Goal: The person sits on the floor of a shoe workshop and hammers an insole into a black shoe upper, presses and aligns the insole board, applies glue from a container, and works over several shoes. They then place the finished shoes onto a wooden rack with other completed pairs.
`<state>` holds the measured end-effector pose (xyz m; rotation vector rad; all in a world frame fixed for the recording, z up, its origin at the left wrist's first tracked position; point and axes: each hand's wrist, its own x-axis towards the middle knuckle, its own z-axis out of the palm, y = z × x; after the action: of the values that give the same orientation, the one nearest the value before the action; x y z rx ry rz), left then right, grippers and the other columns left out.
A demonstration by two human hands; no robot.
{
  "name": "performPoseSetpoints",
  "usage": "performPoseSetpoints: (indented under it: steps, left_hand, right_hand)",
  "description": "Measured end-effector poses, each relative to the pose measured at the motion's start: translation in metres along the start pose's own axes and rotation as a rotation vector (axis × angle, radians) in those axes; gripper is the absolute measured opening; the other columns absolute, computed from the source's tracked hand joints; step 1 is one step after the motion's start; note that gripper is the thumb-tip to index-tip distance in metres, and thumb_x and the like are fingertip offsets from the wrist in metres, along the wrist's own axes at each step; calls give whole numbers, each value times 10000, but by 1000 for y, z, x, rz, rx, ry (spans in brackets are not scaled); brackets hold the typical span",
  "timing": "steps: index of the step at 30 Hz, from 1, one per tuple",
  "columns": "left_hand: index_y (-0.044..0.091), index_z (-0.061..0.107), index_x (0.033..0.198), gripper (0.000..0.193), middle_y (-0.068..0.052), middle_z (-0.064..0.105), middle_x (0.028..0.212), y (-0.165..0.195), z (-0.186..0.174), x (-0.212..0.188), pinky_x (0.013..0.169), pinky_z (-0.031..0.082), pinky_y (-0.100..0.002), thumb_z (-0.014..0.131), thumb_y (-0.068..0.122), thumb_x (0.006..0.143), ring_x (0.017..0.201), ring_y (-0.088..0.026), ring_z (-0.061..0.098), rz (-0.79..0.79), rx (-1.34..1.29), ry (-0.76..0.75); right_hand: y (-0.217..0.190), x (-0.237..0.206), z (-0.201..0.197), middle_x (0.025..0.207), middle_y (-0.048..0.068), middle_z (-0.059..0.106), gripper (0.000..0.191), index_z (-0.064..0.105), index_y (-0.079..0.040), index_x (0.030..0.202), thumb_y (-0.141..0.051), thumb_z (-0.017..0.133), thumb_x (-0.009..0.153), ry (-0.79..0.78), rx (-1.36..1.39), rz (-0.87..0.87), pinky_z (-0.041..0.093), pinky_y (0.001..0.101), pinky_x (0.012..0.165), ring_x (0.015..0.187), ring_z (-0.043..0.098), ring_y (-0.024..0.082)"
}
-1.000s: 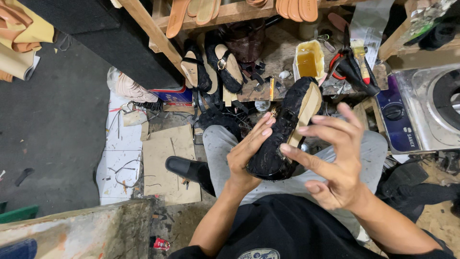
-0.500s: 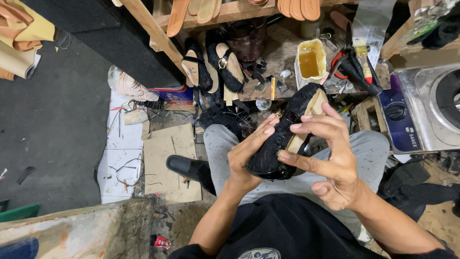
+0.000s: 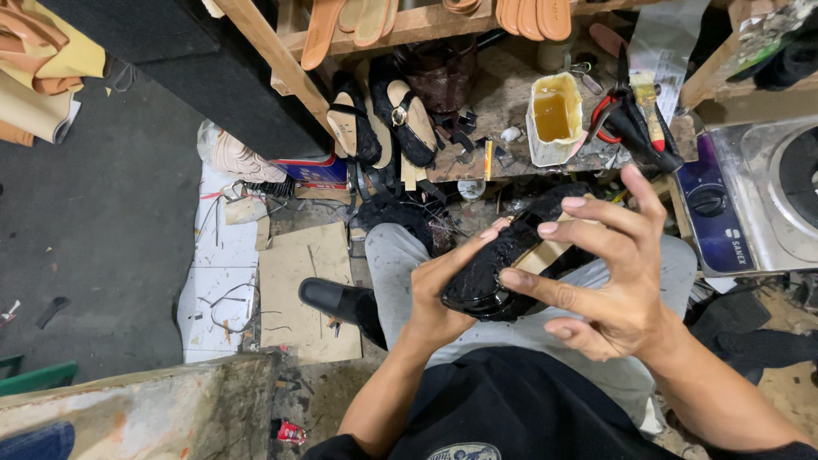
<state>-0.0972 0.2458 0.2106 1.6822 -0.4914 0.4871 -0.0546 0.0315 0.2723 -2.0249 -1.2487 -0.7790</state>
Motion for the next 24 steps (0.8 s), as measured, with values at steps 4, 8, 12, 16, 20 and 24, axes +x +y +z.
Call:
performPoseSetpoints:
  steps: [4,8,12,16,20,24]
  left_hand:
    - [-20,575,1406,596,-218,639,1433,0,0,0,1137,540,-359,803,-5,856,1350,-307,660,20,-22,-1]
    - [-19,586,1407,607,-209,656,1422,0,0,0,1113,553,-349,802,-17,840,1329,-293,681,-12,-2,1]
    - [-12,583,1413,610,-198,654,1428,2,-1,0,1116,555,-350,798,-31,843,1329,-290,680,-10,3,1]
    - [5,585,1418,602,-183,651,1440,2,-2,-1,1135,556,-351,794,-41,856,1350,-294,673,22,18,2]
    - [9,584,1415,627,-176,655,1426,1,-4,-1,1107,564,-347,824,-13,836,1311,-288,690,12,28,-9]
    - [9,582,1416,643,-169,660,1422,2,-6,-2,1097,569,-342,837,3,826,1301,-280,698,0,37,-28]
  right_hand:
    - [-5,-1,-3,1288,90,599,568,781,-251,1168,-587,337,1058,-9,94,117,216,623,1298,1319,512,330]
    - [-9,-3,0,1339,131,589,692,752,-166,1232,-636,280,1045,-55,212,169,224,627,1301,1339,513,354]
    - [-10,-5,3,1395,162,580,736,722,-145,1293,-657,253,1050,-105,332,233,203,647,1319,1389,513,374]
    - [-9,-6,4,1401,160,574,732,727,-160,1287,-663,254,1046,-101,341,213,199,651,1321,1396,513,370]
    - [-7,-4,6,1390,149,574,680,751,-189,1249,-647,294,1039,-79,269,156,215,649,1315,1373,523,370]
    - [-5,-2,5,1350,144,570,634,749,-222,1239,-643,320,1035,-71,229,120,213,659,1301,1347,523,379]
